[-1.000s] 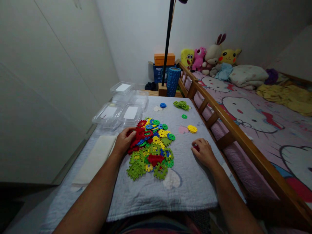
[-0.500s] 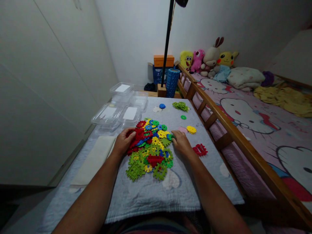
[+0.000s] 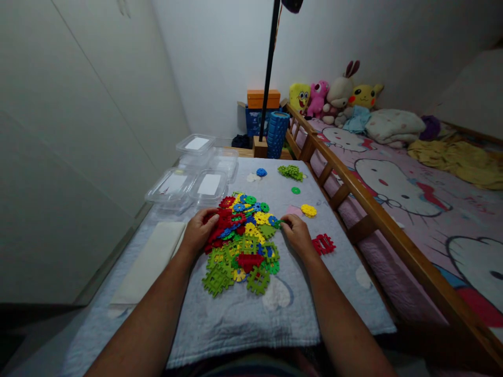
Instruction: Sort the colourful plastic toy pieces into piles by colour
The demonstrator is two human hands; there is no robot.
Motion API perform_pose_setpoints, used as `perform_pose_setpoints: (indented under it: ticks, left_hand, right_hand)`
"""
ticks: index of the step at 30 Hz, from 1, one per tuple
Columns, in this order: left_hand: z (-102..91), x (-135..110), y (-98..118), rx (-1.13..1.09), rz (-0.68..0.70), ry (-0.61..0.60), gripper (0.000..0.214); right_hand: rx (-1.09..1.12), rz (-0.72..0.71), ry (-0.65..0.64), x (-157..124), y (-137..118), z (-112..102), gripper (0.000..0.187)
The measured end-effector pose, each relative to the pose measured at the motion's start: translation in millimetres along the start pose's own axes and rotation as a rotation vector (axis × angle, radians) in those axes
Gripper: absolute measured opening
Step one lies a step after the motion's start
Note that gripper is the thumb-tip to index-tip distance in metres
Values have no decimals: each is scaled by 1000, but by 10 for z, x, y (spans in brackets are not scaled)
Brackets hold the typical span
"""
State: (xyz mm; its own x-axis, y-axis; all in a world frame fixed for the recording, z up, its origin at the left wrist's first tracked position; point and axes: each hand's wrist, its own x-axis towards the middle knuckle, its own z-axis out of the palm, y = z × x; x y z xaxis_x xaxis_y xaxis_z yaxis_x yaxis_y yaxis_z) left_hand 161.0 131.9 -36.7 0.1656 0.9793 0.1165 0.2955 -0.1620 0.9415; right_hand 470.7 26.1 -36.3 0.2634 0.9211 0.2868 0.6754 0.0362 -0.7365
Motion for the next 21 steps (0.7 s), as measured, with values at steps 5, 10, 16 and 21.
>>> perform_pose_setpoints:
  ticks: [5,10,16,21]
  left_hand:
    - [-15,18,-32,41,17,-24,48]
    - [-3,11,-43,3,18,-5,48]
    - [4,0,-14,-33,11,-5,48]
    - [4,-7,-1,-31,0,-9,47]
  right_hand:
    - [226,64,82,83,23,-120,18]
    - [319,179,175,348,72,-228,22]
    - [191,280,258,972,295,-245,12]
    - [-71,323,355,1494,647,-337,11]
